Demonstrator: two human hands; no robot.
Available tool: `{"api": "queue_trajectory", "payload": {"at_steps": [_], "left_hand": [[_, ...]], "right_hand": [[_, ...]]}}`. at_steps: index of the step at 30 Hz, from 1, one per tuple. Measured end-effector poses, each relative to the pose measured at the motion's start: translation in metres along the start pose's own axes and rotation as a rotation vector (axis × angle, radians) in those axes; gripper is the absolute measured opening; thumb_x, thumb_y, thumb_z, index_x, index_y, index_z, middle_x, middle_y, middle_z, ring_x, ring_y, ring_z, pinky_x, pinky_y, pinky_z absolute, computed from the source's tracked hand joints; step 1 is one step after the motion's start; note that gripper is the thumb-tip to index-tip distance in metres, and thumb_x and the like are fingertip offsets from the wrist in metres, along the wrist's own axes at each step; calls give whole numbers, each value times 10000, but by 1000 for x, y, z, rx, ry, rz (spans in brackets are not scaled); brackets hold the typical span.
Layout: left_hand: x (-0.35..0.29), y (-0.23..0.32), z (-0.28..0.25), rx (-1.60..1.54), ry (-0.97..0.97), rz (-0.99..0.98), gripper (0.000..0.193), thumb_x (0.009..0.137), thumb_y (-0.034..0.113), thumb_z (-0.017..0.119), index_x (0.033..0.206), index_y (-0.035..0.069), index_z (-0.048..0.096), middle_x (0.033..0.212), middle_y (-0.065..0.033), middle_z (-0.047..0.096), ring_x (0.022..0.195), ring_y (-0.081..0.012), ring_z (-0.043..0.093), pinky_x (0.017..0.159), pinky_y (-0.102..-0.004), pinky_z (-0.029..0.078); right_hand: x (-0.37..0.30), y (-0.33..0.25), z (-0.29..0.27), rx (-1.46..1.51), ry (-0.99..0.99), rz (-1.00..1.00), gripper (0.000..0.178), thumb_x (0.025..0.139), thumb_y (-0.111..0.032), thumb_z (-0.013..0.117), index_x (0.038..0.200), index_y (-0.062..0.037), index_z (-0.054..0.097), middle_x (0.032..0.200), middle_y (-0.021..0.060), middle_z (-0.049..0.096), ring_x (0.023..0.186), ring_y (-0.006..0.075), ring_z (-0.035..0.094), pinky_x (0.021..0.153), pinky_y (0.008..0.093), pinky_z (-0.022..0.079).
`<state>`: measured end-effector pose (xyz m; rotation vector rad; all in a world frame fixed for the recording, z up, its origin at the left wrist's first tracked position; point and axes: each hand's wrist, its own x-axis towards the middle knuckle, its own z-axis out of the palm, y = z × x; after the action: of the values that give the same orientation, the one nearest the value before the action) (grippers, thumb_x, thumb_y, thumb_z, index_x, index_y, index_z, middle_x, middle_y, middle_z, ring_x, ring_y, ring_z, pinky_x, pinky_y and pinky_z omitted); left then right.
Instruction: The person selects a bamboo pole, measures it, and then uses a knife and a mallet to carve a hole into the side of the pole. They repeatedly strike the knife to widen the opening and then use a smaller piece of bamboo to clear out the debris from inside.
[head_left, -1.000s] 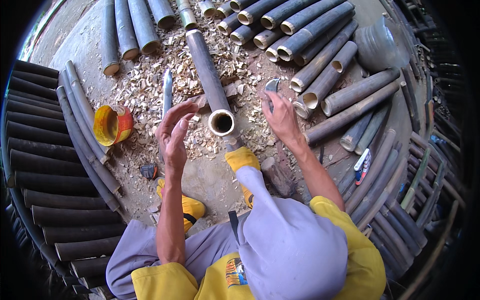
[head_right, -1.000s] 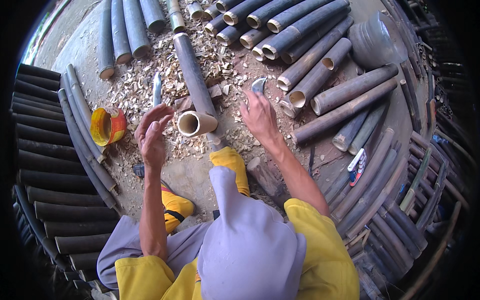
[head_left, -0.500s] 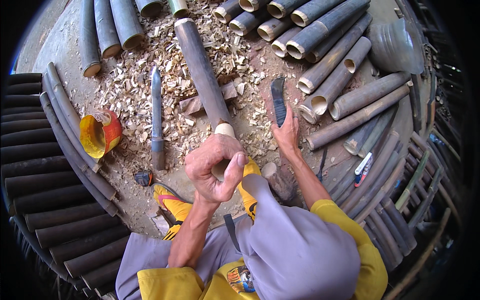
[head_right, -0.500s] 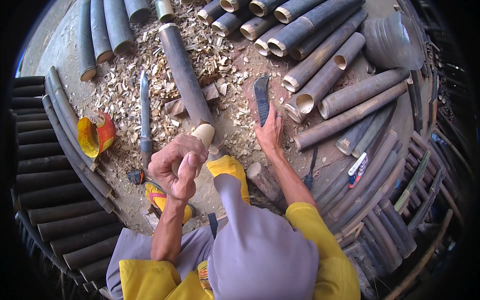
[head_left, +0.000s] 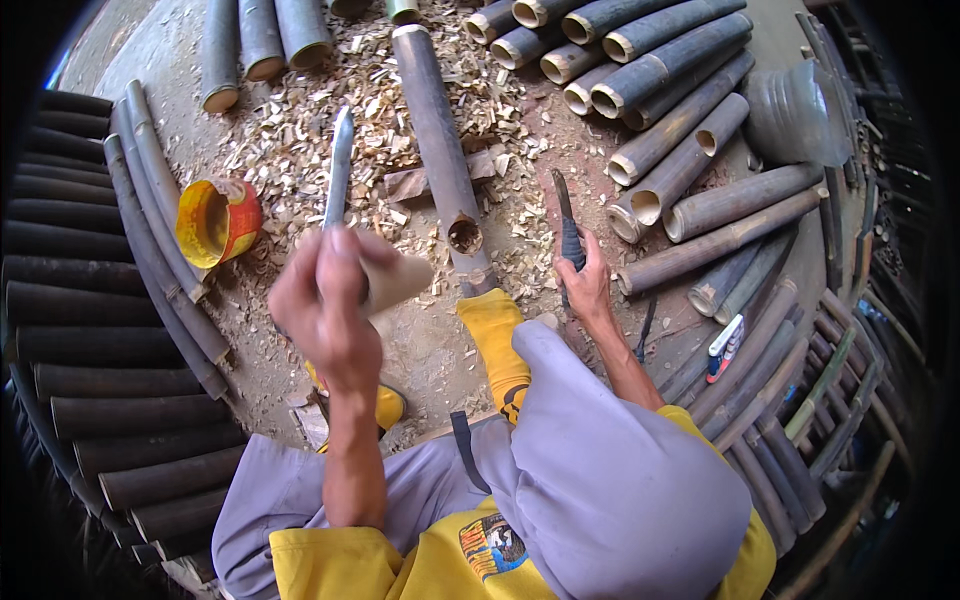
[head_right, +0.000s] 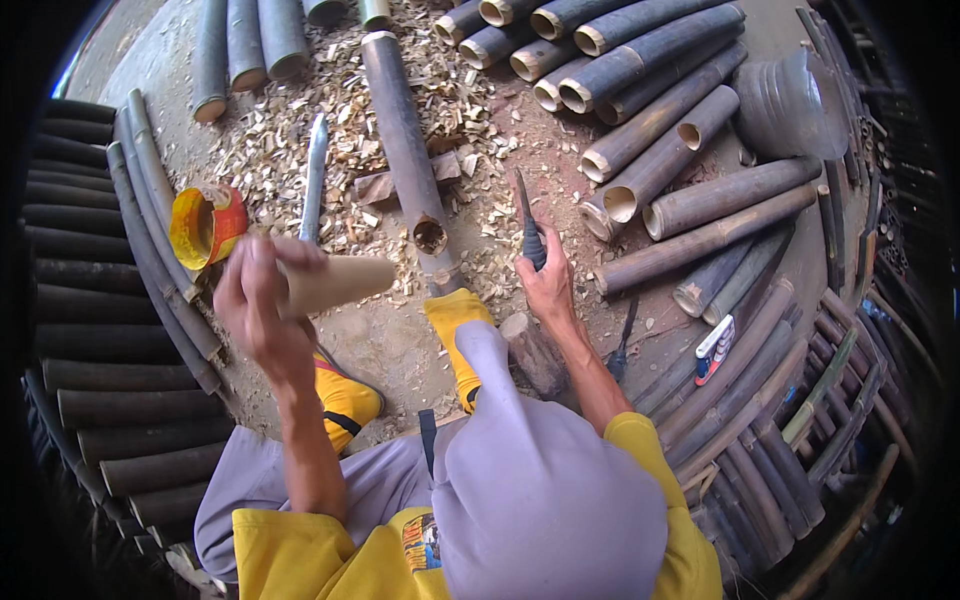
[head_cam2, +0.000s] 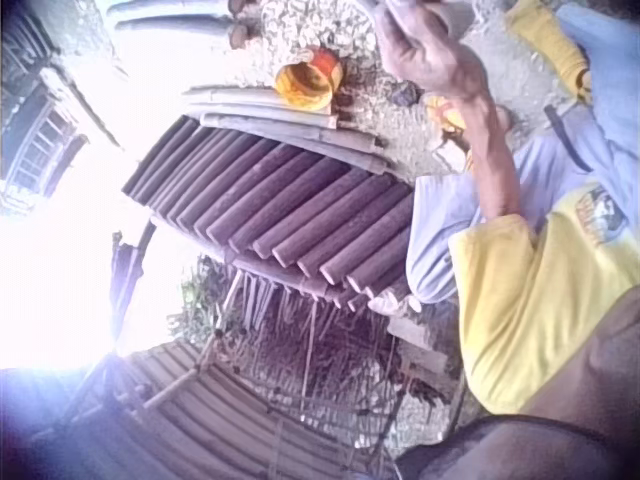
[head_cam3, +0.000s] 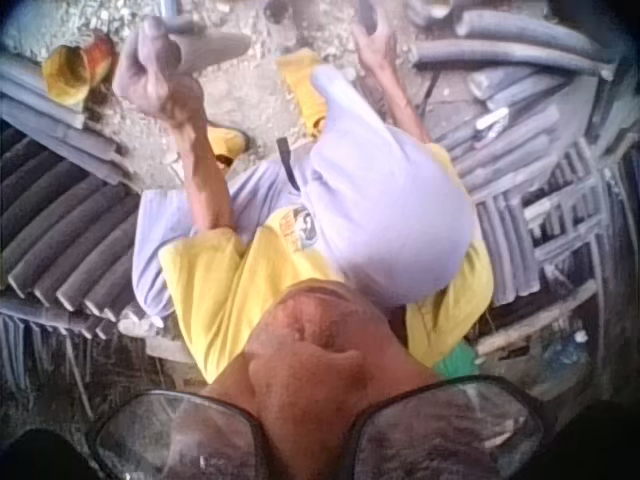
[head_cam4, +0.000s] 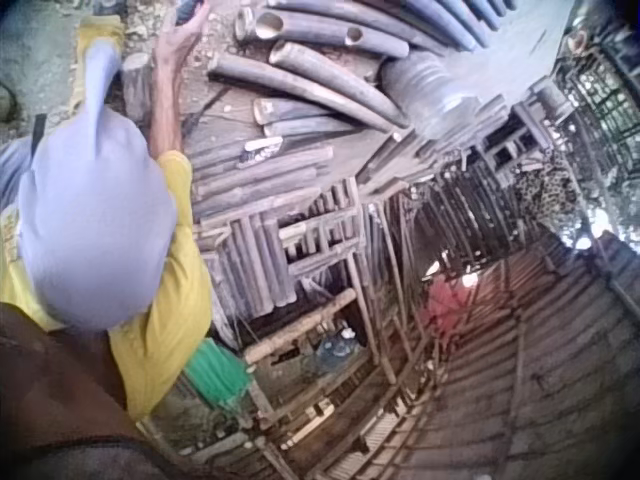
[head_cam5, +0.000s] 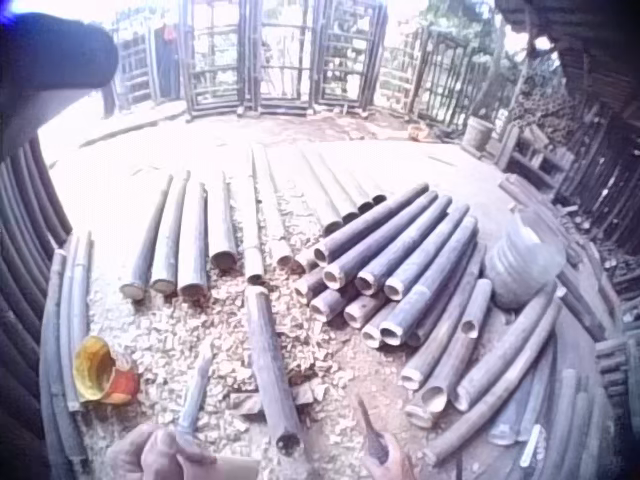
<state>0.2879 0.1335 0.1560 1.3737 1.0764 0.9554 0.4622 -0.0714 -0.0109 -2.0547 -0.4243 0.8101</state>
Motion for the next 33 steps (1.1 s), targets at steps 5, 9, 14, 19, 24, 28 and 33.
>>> {"api": "queue_trajectory", "payload": {"at_steps": [5, 9, 14, 19, 24, 28, 33], "left_hand": [[7, -58, -25, 674, 132, 230, 339, 896, 219, 627, 1142, 0, 547, 1036, -99, 588, 900, -166, 599, 790, -290, 527], [-48, -163, -19, 224, -253, -514, 495, 809, 283, 715, 1153, -46, 581, 1079, -186, 643, 972, -241, 635, 863, -355, 513], [-78, -201, 3, 249, -304, -584, 534, 788, 300, 725, 1140, -75, 582, 1041, -198, 654, 935, -252, 652, 852, -346, 514], [-71, -170, 14, -371, -440, -858, 472, 828, 311, 693, 1135, -31, 587, 1032, -160, 648, 935, -233, 639, 833, -367, 521], [-68, -143, 55, -769, -546, -1257, 462, 917, 362, 588, 1183, -13, 541, 1157, -163, 582, 1058, -243, 588, 918, -420, 495], [-75, -159, 86, -935, -332, -1319, 434, 956, 339, 529, 1221, -5, 532, 1204, -156, 562, 1113, -265, 559, 953, -428, 475], [-78, -163, 108, -1205, -53, -1277, 389, 962, 290, 521, 1202, -16, 532, 1199, -155, 572, 1140, -278, 550, 993, -419, 458]], "right_hand": [[-23, -15, 2, 21, -122, -104, 402, 820, -110, 611, 1187, 4, 493, 769, 55, 549, 670, 156, 547, 628, 317, 466], [-32, -33, 7, 126, -212, -25, 365, 854, -119, 612, 1184, -11, 498, 715, 13, 535, 573, 89, 520, 520, 259, 442], [-32, -34, 5, 43, -264, -12, 376, 872, -156, 616, 1197, -4, 503, 728, 20, 545, 595, 92, 522, 539, 263, 440], [-26, -50, -8, -203, -433, -94, 566, 825, -133, 635, 1352, -40, 453, 782, 118, 584, 665, 196, 591, 646, 337, 497], [5, -70, -22, -634, -768, -418, 678, 791, -144, 638, 1422, -188, 393, 819, 178, 612, 718, 351, 631, 671, 415, 527], [44, -83, -26, -1144, -975, -616, 699, 787, -245, 691, 1413, -249, 380, 878, 134, 617, 709, 318, 625, 620, 425, 519], [95, -118, -8, -1338, -1256, -714, 757, 781, -285, 699, 1432, -291, 314, 921, 117, 625, 759, 316, 650, 654, 465, 514]]}}
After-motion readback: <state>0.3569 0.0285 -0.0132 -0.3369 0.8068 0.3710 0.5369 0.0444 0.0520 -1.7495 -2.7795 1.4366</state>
